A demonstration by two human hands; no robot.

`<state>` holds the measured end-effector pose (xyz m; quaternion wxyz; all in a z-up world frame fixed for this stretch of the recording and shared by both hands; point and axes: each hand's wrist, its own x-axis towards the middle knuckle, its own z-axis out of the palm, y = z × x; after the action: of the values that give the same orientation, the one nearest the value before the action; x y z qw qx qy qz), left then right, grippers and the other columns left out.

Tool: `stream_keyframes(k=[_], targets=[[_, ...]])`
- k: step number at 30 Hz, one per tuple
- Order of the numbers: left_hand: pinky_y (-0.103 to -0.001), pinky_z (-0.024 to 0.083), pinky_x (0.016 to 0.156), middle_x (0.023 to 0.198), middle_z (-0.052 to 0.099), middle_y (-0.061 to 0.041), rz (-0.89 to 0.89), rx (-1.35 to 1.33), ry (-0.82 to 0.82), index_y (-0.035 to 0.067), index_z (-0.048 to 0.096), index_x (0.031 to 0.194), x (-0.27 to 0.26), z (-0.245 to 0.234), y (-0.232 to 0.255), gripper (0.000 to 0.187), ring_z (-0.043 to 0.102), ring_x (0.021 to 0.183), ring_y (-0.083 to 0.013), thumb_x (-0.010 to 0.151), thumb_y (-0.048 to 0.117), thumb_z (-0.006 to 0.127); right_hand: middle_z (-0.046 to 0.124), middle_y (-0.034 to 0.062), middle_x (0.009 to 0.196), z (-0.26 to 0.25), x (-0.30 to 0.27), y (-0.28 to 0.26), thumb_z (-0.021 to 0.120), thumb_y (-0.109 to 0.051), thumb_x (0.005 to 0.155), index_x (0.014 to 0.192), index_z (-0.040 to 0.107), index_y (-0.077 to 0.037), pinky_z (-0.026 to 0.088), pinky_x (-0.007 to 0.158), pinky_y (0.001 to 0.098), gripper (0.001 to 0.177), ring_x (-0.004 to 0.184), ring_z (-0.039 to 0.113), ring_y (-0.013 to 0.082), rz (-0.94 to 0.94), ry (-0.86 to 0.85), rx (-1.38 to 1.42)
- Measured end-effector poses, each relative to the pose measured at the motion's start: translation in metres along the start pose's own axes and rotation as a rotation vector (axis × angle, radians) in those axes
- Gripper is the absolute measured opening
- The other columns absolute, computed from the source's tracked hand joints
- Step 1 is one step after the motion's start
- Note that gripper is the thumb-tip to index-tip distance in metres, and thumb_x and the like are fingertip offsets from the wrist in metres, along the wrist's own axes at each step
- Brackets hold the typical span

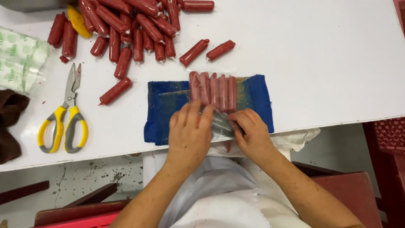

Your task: Manually packaging small red sausages into plastic bags, including wetting a pad and applying labels.

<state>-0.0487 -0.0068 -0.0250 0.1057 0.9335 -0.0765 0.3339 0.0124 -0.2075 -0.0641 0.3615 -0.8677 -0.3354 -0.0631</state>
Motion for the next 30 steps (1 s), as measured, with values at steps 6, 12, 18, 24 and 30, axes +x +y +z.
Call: stream_keyframes(k=[6,12,18,24,30], targets=[[-0.041,0.050,0.078,0.104,0.062,-0.010,0.080,0.002,-0.031,0.014,0.065,0.103,0.031,0.048,-0.017,0.017,0.063,0.100,-0.0312,0.087,0.022,0.065,0.075,-0.0018,0.092,-0.007,0.004,0.006,0.078,-0.015,0.086,0.095,0.078,-0.019,0.057,0.085,0.0333,0.010,0.092,0.074,0.0207,0.118,-0.069,0.328],[-0.042,0.046,0.077,0.096,0.055,-0.004,0.054,0.034,-0.177,0.018,0.062,0.098,0.022,0.057,-0.026,0.049,0.057,0.095,-0.0282,0.072,0.058,0.073,0.074,0.0061,0.087,-0.019,0.010,0.000,0.078,-0.019,0.086,0.095,0.078,-0.014,0.058,0.080,0.0396,0.010,0.087,0.074,0.0286,0.115,-0.087,0.425],[-0.045,0.044,0.072,0.094,0.053,-0.006,0.070,0.038,-0.186,0.016,0.060,0.092,0.038,0.056,-0.012,0.050,0.056,0.092,-0.0303,0.067,0.056,0.076,0.073,0.0059,0.082,-0.010,0.010,-0.018,0.074,-0.012,0.089,0.092,0.078,-0.012,0.058,0.079,0.0371,0.005,0.083,0.074,0.0284,0.095,-0.083,0.460],[-0.045,0.055,0.074,0.106,0.056,-0.007,0.093,-0.232,-0.626,0.017,0.064,0.106,0.050,0.031,-0.032,0.035,0.059,0.103,-0.0340,0.076,0.031,0.076,0.074,0.0051,0.081,-0.029,0.008,-0.019,0.075,-0.016,0.088,0.092,0.078,-0.014,0.059,0.072,0.0358,0.005,0.076,0.074,0.0262,0.101,-0.178,0.503],[-0.033,0.052,0.068,0.099,0.059,-0.002,0.249,-0.062,-0.017,0.019,0.062,0.096,0.034,0.071,-0.039,0.011,0.062,0.090,-0.0237,0.088,0.021,0.069,0.074,0.0130,0.088,-0.034,0.046,-0.034,0.076,-0.022,0.089,0.109,0.073,-0.007,0.059,0.073,0.0453,0.026,0.080,0.074,0.0326,-0.170,-0.275,0.555]])
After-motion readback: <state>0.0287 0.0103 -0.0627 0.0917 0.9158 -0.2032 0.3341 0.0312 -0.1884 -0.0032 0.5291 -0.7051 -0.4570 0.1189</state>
